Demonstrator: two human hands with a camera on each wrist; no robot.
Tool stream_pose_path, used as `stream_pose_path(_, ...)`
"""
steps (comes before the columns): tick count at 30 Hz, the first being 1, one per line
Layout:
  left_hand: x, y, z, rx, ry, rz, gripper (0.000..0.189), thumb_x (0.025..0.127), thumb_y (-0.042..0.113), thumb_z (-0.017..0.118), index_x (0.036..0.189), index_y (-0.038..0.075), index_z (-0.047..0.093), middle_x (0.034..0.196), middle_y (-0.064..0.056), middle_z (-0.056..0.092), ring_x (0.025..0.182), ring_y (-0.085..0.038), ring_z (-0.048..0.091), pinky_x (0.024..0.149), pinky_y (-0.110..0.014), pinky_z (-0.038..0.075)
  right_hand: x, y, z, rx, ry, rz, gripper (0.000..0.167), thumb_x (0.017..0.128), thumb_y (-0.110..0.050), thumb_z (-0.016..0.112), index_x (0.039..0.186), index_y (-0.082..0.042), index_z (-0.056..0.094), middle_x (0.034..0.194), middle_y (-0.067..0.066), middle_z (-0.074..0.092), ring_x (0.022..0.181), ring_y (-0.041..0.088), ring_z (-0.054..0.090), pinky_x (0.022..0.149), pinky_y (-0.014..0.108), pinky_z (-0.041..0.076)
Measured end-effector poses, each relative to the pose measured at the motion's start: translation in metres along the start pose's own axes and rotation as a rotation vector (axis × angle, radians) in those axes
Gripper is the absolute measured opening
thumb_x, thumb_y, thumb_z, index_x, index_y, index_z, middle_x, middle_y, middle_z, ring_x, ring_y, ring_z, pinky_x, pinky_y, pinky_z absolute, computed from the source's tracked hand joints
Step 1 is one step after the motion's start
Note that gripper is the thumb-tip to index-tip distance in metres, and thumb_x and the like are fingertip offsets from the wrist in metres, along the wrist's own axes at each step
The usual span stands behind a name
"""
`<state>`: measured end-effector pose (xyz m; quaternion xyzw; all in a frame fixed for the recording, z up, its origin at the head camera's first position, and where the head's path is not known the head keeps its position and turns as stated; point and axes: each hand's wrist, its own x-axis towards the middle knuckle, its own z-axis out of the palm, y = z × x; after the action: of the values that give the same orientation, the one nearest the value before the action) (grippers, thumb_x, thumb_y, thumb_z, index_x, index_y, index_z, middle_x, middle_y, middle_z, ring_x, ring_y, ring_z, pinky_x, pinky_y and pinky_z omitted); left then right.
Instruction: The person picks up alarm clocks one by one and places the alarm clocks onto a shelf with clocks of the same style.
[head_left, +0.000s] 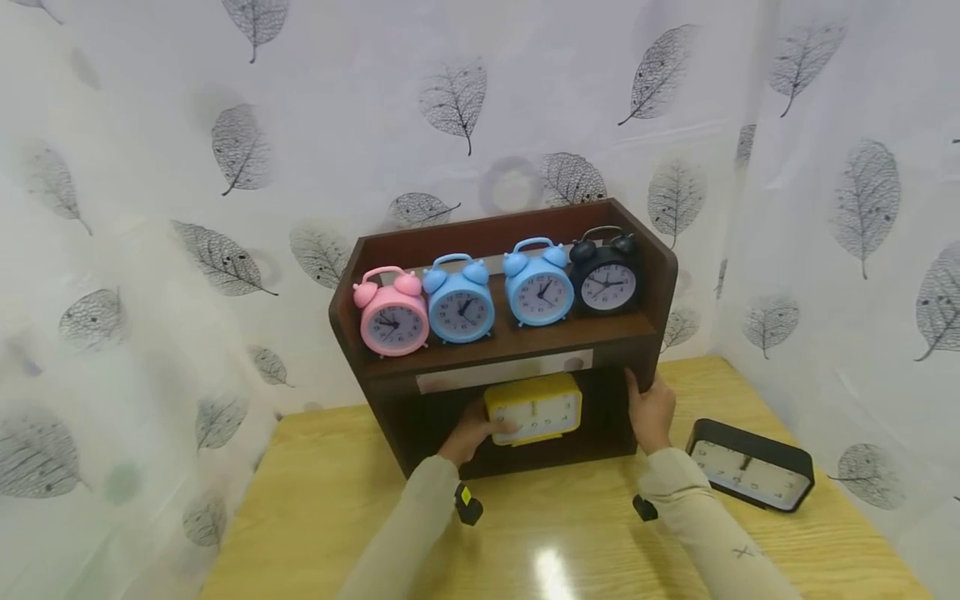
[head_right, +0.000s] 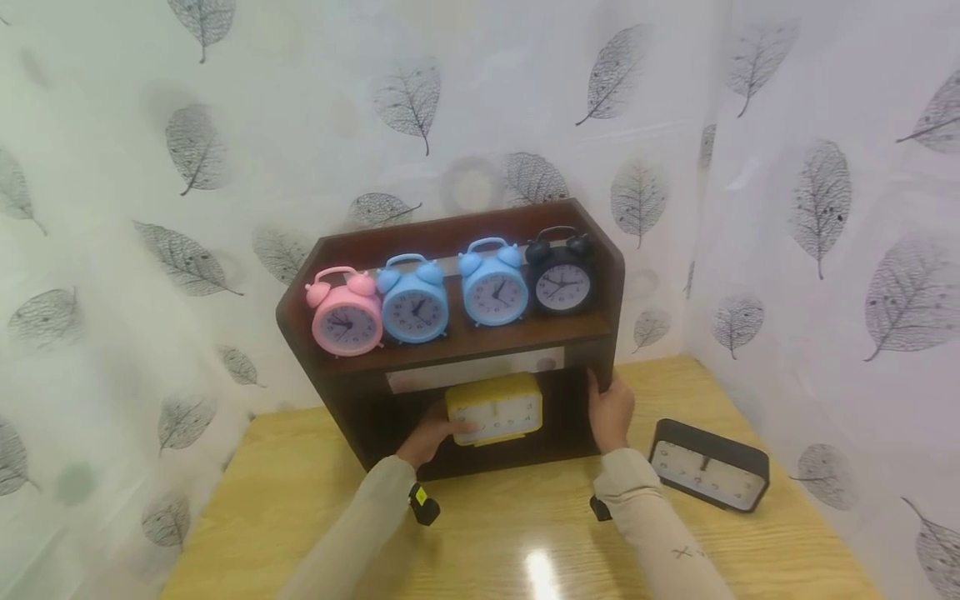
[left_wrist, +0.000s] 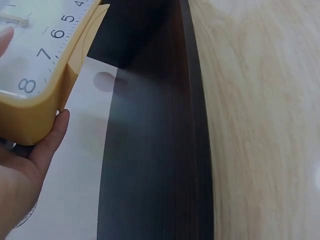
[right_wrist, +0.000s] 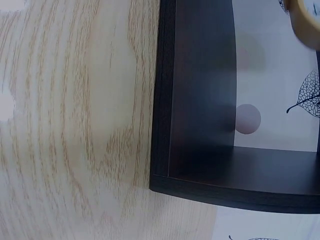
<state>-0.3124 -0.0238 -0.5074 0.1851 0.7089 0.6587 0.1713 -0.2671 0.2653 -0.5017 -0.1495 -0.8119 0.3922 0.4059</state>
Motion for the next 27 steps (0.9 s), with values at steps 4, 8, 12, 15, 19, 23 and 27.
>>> stream_pose_path(4,0.012,-0.001,0.005,-0.011,-0.005,0.001,0.050,0.074,0.008,0.075,0.119,0.000,0.056,0.116,-0.019,0.065,0.099,-0.020,0.065,0.089,-0.035,0.050,0.001,0.000,0.000,-0.004,0.005,0.013,0.033,0.086,-0.022,0.066,0.078,0.009,0.056,0.076,0.036,0.062,0.072,0.053,0.058,0.065,0.059,0.041)
stream_pose_path(8,0.023,-0.005,0.009,0.002,0.014,-0.031,0.049,0.072,0.014,0.077,0.117,0.003,0.059,0.115,-0.014,0.066,0.099,-0.018,0.064,0.091,-0.034,0.048,0.000,0.000,0.000,-0.014,0.001,0.028,0.033,0.087,-0.022,0.065,0.078,0.009,0.056,0.076,0.036,0.061,0.071,0.052,0.058,0.065,0.058,0.041)
stream_pose_path(12,0.034,-0.012,0.012,0.024,0.022,-0.038,0.047,0.072,0.015,0.076,0.114,0.002,0.061,0.113,-0.013,0.067,0.097,-0.016,0.064,0.090,-0.034,0.048,-0.001,0.001,0.001,-0.020,0.004,0.030,0.034,0.087,-0.022,0.065,0.077,0.008,0.055,0.074,0.035,0.061,0.069,0.052,0.058,0.064,0.058,0.041)
stream_pose_path(15,0.041,-0.016,0.013,0.031,0.019,-0.041,0.046,0.072,0.016,0.076,0.113,0.001,0.062,0.113,-0.014,0.067,0.097,-0.017,0.065,0.090,-0.035,0.049,-0.002,0.001,0.002,-0.018,0.005,0.020,0.034,0.087,-0.022,0.065,0.075,0.008,0.055,0.070,0.033,0.061,0.066,0.050,0.058,0.061,0.057,0.041)
stream_pose_path(19,0.048,-0.020,0.017,0.038,0.018,-0.043,0.044,0.072,0.015,0.077,0.112,0.001,0.064,0.111,-0.014,0.068,0.095,-0.017,0.066,0.089,-0.034,0.050,-0.003,0.000,0.002,-0.023,0.011,0.002,0.034,0.087,-0.022,0.065,0.072,0.007,0.054,0.066,0.031,0.060,0.061,0.047,0.057,0.059,0.055,0.041)
stream_pose_path(23,0.054,-0.023,0.023,0.038,0.007,-0.026,0.042,0.073,0.012,0.076,0.111,0.000,0.063,0.110,-0.014,0.068,0.094,-0.018,0.066,0.088,-0.035,0.051,-0.003,-0.001,0.001,-0.019,0.022,-0.007,0.033,0.087,-0.020,0.066,0.073,0.007,0.055,0.066,0.031,0.060,0.061,0.047,0.057,0.059,0.055,0.041)
stream_pose_path(27,0.060,-0.025,0.029,0.026,0.001,-0.032,0.042,0.073,0.010,0.076,0.112,0.002,0.063,0.111,-0.013,0.068,0.095,-0.017,0.066,0.089,-0.034,0.051,-0.002,-0.002,0.000,-0.001,0.020,-0.012,0.031,0.086,-0.019,0.066,0.074,0.007,0.055,0.066,0.031,0.061,0.059,0.045,0.058,0.057,0.054,0.042)
